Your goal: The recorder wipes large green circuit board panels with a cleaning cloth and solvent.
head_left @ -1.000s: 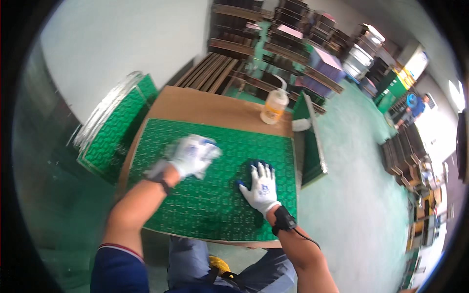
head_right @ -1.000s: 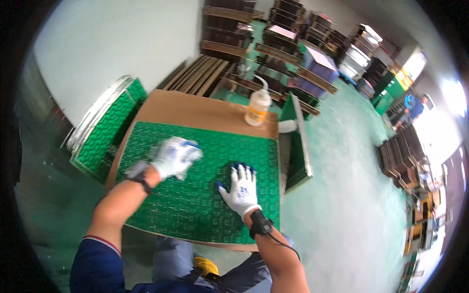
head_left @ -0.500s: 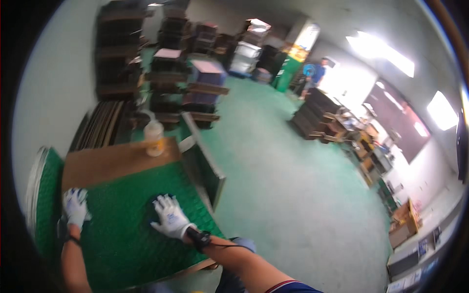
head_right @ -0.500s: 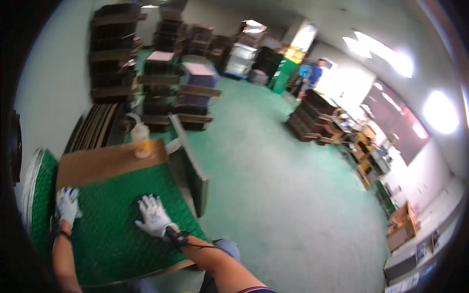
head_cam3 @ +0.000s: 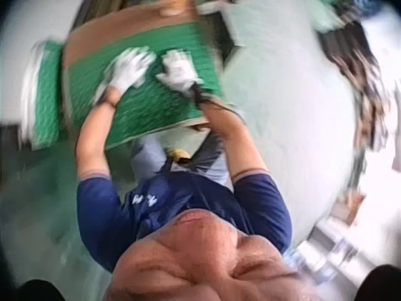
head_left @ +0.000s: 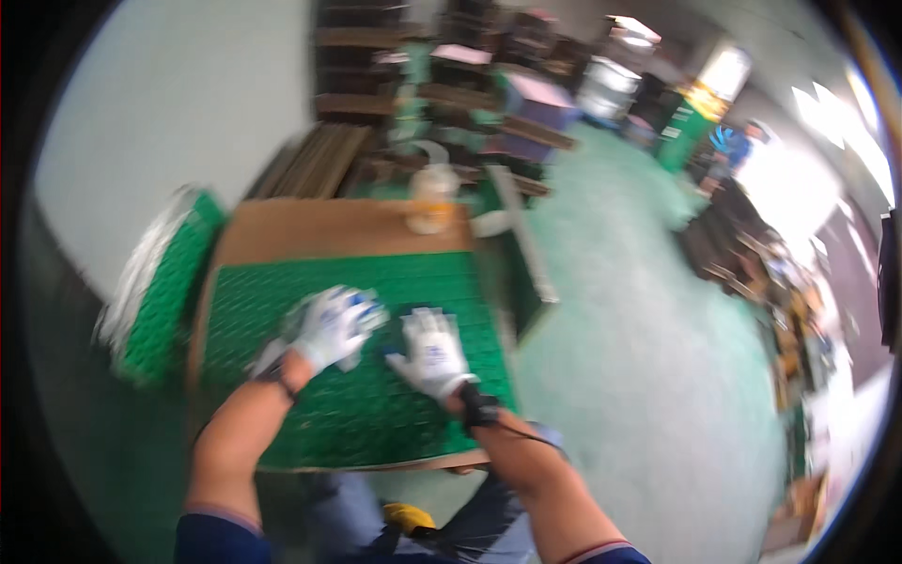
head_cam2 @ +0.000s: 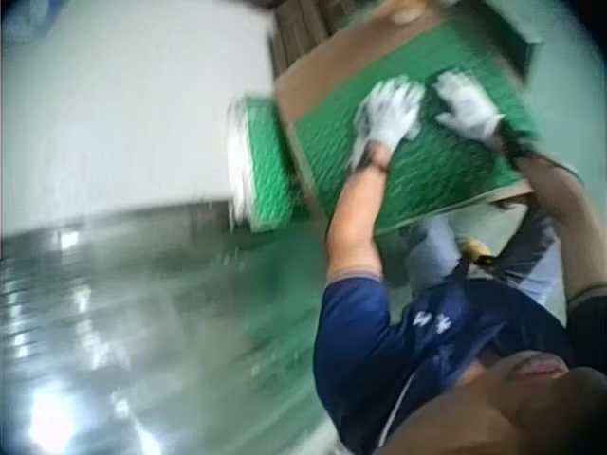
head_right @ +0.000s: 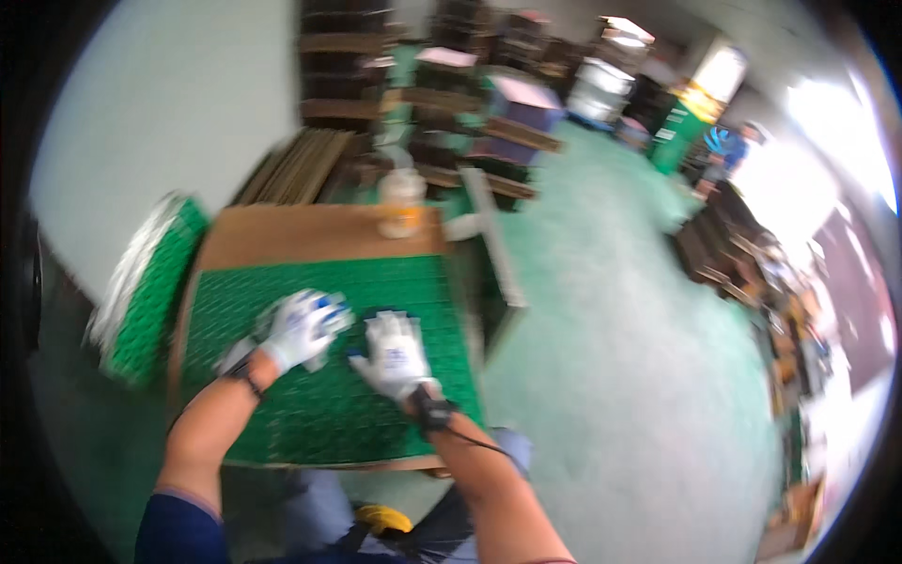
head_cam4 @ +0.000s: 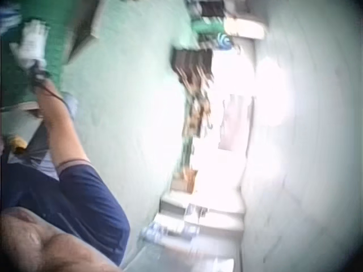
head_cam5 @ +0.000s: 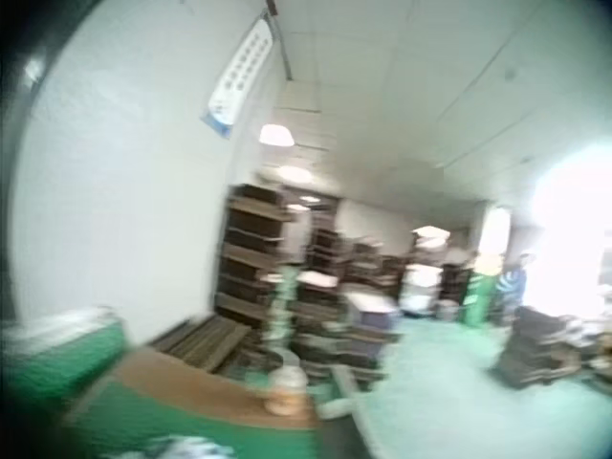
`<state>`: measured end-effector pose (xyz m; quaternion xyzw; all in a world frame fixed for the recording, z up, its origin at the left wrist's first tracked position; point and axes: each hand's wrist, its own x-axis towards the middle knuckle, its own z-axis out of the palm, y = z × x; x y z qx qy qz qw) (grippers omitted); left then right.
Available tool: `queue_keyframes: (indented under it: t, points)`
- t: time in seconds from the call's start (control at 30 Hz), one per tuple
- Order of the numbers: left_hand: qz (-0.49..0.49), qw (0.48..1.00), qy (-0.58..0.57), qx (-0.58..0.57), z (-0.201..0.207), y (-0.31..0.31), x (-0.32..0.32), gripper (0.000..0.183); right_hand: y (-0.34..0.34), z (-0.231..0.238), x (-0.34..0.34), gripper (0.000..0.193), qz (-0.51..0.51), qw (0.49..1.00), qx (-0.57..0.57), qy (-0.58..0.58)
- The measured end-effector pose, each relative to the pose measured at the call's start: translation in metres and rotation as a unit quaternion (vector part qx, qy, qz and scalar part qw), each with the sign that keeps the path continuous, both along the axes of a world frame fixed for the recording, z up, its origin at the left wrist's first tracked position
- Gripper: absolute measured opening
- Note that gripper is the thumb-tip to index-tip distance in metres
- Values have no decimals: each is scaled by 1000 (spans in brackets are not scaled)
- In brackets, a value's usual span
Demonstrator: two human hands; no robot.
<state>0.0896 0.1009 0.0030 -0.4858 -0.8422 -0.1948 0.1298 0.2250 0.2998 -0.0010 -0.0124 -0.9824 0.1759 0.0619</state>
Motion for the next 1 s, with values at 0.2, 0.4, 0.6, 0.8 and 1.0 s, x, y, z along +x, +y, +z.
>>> queue_keyframes:
  t: [0.2,0.4,0.6,0.8,1.0]
  points:
    - [31,999,-23,-11,-18,-58,48,56,-17,-2,-5,82,5,999,23,-44]
    - [32,999,-26,-10,-37,-51,42,57,-11,-2,1,80,-5,998,25,-49]
    - [43,998,-34,40,-23,-43,50,52,-8,0,3,77,0,1000,-5,-14]
    - [70,997,-12,40,-33,-40,45,51,-9,-1,-1,79,1,1000,8,-20]
    - [88,996,-18,28,-31,-36,49,52,-6,1,7,78,9,1000,-20,-12]
